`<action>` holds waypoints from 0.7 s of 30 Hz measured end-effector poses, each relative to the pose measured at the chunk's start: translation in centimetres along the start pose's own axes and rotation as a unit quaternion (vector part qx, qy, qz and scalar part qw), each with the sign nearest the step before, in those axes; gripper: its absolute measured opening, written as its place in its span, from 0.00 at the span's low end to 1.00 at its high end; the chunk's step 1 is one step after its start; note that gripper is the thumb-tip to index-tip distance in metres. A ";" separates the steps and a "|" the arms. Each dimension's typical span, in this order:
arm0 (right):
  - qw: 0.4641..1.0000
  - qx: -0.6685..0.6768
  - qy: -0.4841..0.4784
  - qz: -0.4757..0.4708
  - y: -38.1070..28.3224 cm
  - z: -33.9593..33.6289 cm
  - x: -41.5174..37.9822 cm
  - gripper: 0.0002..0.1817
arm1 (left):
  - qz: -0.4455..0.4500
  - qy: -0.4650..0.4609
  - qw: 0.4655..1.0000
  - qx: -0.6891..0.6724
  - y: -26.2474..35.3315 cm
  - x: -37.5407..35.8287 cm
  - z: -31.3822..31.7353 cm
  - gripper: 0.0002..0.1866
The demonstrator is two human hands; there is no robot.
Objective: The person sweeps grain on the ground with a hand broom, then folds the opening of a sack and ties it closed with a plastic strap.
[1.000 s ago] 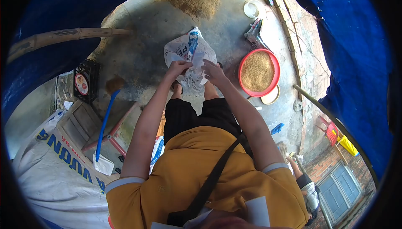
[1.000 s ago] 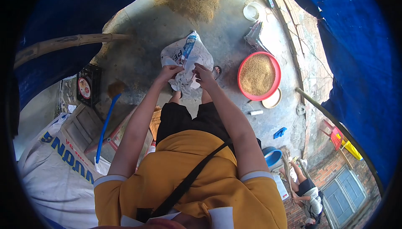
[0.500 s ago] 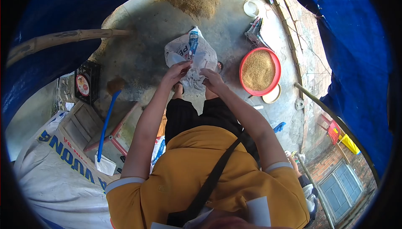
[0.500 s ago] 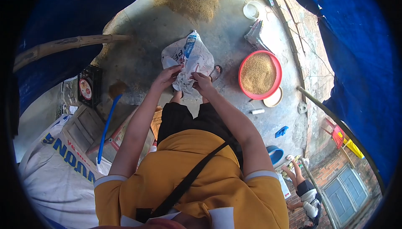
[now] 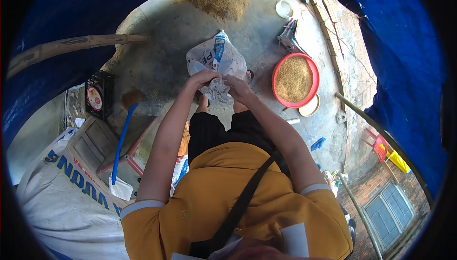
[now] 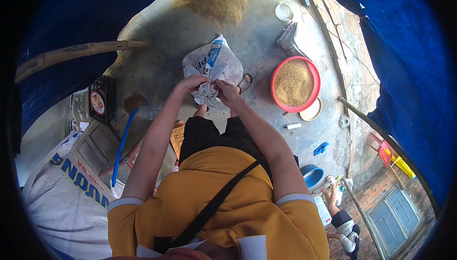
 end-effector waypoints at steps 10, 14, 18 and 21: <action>0.795 -0.578 0.034 -0.181 -3.4 0.0 0.0 0.12 | 0.078 -0.044 0.971 -0.223 -1.4 1.0 0.7 0.11; 0.726 -0.669 0.095 -0.127 -4.8 1.7 -0.8 0.09 | 0.115 -0.059 0.952 -0.278 -0.9 -0.5 1.5 0.13; 0.714 -0.668 0.073 -0.196 -5.7 4.4 -1.6 0.04 | 0.115 -0.013 0.954 -0.276 -1.4 -0.8 0.4 0.15; 0.705 -0.666 0.098 -0.222 -6.1 5.9 -2.5 0.04 | 0.111 0.076 0.991 0.013 0.5 -2.0 -1.1 0.15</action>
Point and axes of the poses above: each hand's wrist, its own x-axis towards the middle knuckle, its own z-axis out of the palm, y = z × x, the point moved 9 cm from there along x, towards the middle knuckle, and after that the axes turned 9 degrees about -y, right-handed, at the moved point
